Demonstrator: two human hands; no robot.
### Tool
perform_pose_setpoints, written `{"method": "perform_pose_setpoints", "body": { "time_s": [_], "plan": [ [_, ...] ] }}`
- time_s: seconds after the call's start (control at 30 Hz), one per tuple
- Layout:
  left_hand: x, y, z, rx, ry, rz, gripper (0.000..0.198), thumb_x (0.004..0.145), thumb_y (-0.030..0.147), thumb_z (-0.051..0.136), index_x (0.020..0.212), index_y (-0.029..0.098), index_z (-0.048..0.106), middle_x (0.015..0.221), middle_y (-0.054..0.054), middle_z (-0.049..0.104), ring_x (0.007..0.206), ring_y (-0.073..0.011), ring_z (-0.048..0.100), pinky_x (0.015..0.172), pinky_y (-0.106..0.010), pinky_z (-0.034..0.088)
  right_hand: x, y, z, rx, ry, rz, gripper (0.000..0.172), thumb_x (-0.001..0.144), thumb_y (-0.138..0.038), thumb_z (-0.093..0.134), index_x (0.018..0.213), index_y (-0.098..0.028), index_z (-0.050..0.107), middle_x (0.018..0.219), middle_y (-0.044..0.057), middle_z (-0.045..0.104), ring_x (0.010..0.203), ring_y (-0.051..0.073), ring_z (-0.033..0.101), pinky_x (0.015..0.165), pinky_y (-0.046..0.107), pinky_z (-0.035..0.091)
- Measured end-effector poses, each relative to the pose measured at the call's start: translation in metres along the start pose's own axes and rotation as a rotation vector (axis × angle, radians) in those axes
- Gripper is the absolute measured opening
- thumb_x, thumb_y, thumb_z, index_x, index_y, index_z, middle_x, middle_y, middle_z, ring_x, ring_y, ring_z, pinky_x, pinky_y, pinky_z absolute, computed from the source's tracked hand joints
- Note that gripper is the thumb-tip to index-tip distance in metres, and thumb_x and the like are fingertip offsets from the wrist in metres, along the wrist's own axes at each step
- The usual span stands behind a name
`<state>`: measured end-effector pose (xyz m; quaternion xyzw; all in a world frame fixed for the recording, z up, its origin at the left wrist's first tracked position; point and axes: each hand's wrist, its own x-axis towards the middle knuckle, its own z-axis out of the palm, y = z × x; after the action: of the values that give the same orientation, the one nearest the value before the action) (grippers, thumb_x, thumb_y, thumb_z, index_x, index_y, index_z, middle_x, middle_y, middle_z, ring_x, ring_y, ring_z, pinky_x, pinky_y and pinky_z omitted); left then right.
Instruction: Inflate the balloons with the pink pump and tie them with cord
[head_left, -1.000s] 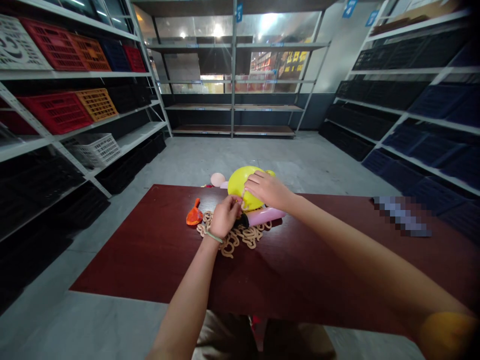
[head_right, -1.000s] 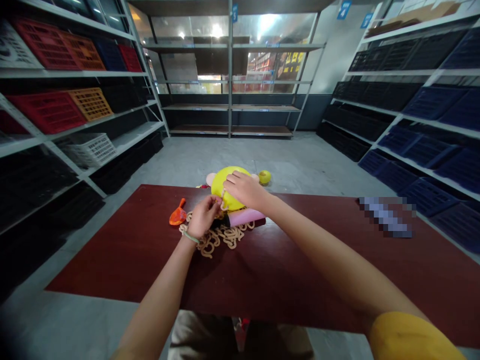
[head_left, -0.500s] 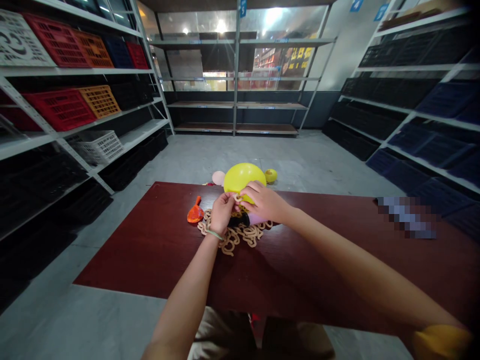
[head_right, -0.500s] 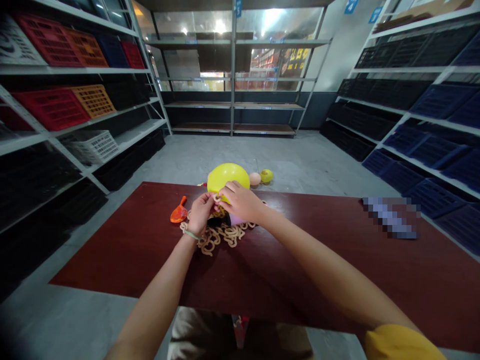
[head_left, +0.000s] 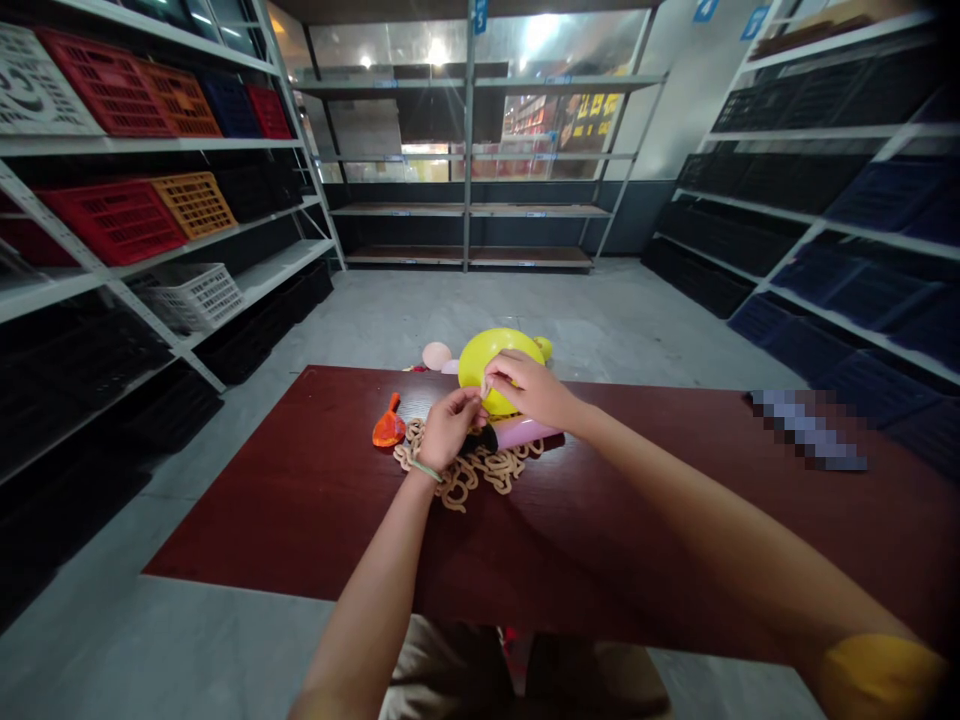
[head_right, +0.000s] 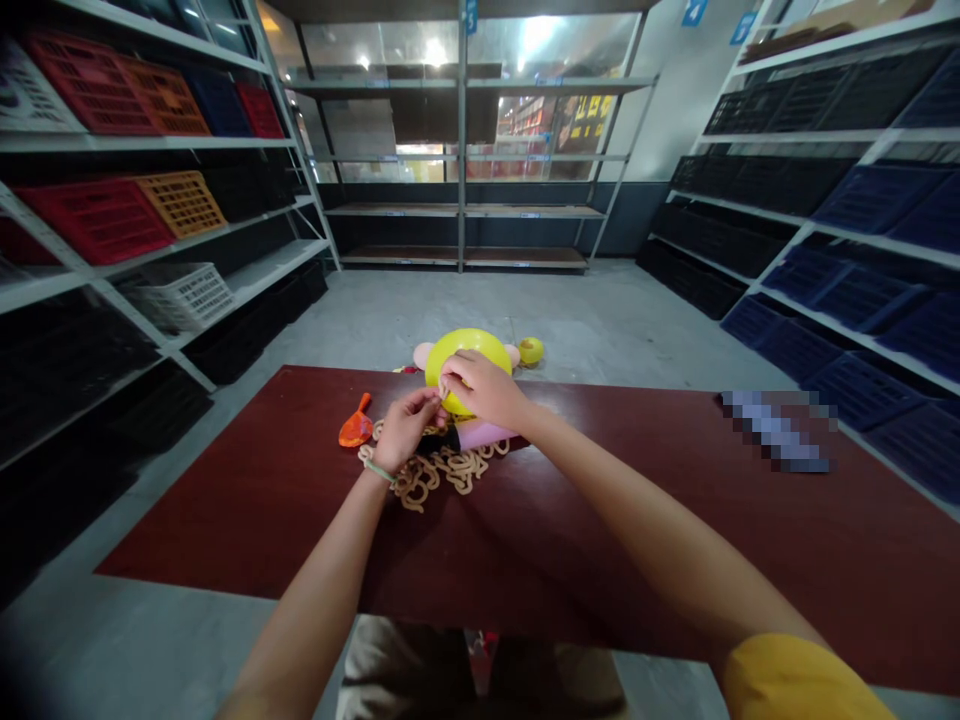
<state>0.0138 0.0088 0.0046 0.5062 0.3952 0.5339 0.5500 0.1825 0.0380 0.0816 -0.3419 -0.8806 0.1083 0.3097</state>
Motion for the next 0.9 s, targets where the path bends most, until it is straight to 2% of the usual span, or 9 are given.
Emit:
{"method": "perform_pose_setpoints", "body": {
  "time_s": [0.2, 0.43, 0.57, 0.73, 0.9],
  "plan": [
    [0.001, 0.002, -0.002, -0.114, -0.120, -0.069, 0.036, 0.075, 0.035, 0.075, 0.101, 0.013, 0.064, 0.069, 0.001, 0.065, 0.059, -0.0092, 0.061, 0.064, -0.023, 0.051, 0.000, 0.004, -0.008, 0.084, -0.004, 0.006, 0.018, 0.094, -0.022, 0.044, 0.078, -0.022, 0.052, 0.084, 0.004, 0.060, 0.086, 0.018, 0.054, 0.085, 0.036, 0.043],
    [0.000, 0.005, -0.001, -0.121, -0.120, -0.035, 0.039, 0.074, 0.045, 0.076, 0.093, 0.015, 0.059, 0.068, 0.001, 0.065, 0.058, -0.0084, 0.060, 0.061, -0.021, 0.049, -0.005, 0.011, -0.005, 0.064, 0.028, 0.120, 0.016, 0.093, -0.022, 0.044, 0.080, -0.023, 0.053, 0.087, 0.006, 0.060, 0.087, 0.019, 0.056, 0.083, 0.035, 0.045],
    [-0.001, 0.005, -0.001, -0.078, -0.176, -0.024, 0.039, 0.075, 0.048, 0.075, 0.089, 0.015, 0.060, 0.065, 0.002, 0.063, 0.055, -0.0082, 0.058, 0.058, -0.021, 0.048, -0.004, 0.012, -0.004, -0.006, 0.012, 0.085, 0.018, 0.094, -0.025, 0.043, 0.083, -0.023, 0.057, 0.089, 0.007, 0.061, 0.091, 0.020, 0.056, 0.087, 0.038, 0.045],
    [0.001, 0.002, -0.002, -0.084, -0.060, -0.016, 0.038, 0.075, 0.049, 0.074, 0.082, 0.014, 0.062, 0.065, 0.002, 0.062, 0.052, -0.0068, 0.056, 0.055, -0.020, 0.047, -0.008, 0.013, -0.011, 0.039, -0.081, -0.052, 0.023, 0.097, -0.025, 0.039, 0.100, -0.022, 0.062, 0.102, 0.007, 0.065, 0.100, 0.020, 0.057, 0.093, 0.038, 0.046],
    [0.002, 0.000, -0.001, -0.150, 0.015, -0.056, 0.039, 0.071, 0.048, 0.078, 0.080, 0.014, 0.061, 0.068, 0.000, 0.065, 0.052, -0.0078, 0.059, 0.057, -0.022, 0.051, -0.016, 0.013, -0.018, -0.096, -0.077, -0.029, 0.028, 0.099, -0.025, 0.038, 0.107, -0.022, 0.065, 0.108, 0.006, 0.068, 0.102, 0.020, 0.060, 0.091, 0.036, 0.046]
  ]
}}
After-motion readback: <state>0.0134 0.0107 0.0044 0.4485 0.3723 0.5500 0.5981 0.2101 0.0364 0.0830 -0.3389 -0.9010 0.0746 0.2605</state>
